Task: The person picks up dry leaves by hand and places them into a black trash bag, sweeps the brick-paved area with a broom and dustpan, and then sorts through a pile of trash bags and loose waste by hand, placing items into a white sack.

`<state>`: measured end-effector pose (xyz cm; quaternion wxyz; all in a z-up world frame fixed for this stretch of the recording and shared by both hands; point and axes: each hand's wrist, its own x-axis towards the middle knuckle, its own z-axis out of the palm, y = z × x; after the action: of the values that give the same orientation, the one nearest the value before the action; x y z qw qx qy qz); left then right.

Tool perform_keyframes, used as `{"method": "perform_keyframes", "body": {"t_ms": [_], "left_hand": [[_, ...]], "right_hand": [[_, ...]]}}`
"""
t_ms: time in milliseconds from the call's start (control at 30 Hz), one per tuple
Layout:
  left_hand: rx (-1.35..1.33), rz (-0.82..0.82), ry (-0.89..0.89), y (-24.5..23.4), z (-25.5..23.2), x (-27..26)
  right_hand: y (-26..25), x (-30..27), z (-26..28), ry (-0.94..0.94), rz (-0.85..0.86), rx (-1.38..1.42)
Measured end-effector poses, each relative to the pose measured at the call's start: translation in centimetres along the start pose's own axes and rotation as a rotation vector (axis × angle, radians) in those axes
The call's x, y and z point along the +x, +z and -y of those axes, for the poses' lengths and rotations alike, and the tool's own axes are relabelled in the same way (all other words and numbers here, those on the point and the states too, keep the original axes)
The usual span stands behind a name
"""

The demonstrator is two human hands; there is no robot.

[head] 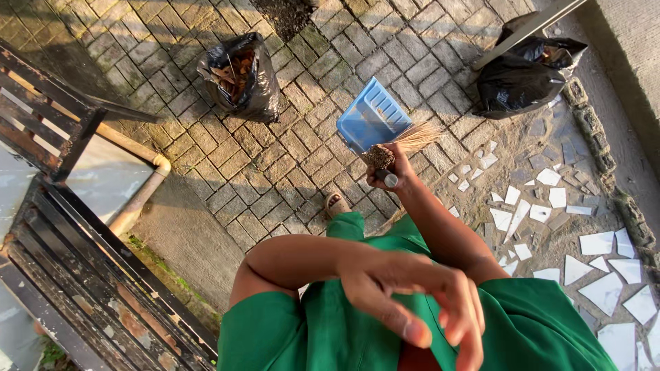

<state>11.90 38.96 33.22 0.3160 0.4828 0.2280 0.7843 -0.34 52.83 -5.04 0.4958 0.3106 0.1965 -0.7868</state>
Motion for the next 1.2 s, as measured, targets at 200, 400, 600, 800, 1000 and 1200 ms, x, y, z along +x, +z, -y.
{"method": "perform_keyframes", "body": {"t_ms": [200,400,600,800,1000,1200], "left_hand": [[-0.265,0.102,-0.113,1.1,8.3,5.3],[-0.147,0.144,0.005,-1.7,19.2,14.8],[-0.337,0.142,-0.020,-4.1,26.0,23.6],[-0.280,0.171,-0.044,-9.1,28.4,30.9],[-0.259,-0.017,-0.142,-20.8,30.2,31.6],[0.699,-0.928,-0.478,-47.3,43.2,30.5]], "right_hand": [[-6.3,-4.1,4.2,0.063,-0.015,-0.094],[-13.6,-9.9,11.3,0.192,-0.033,-0.094],[-19.2,-18.1,18.7,0.149,-0.034,-0.097],[-23.4,-22.0,25.1,0.026,-0.213,-0.079],[-27.6,-23.8,33.6,-0.147,-0.208,-0.011],[-31.6,-23.0,43.2,-0.414,-0.342,-0.058]]}}
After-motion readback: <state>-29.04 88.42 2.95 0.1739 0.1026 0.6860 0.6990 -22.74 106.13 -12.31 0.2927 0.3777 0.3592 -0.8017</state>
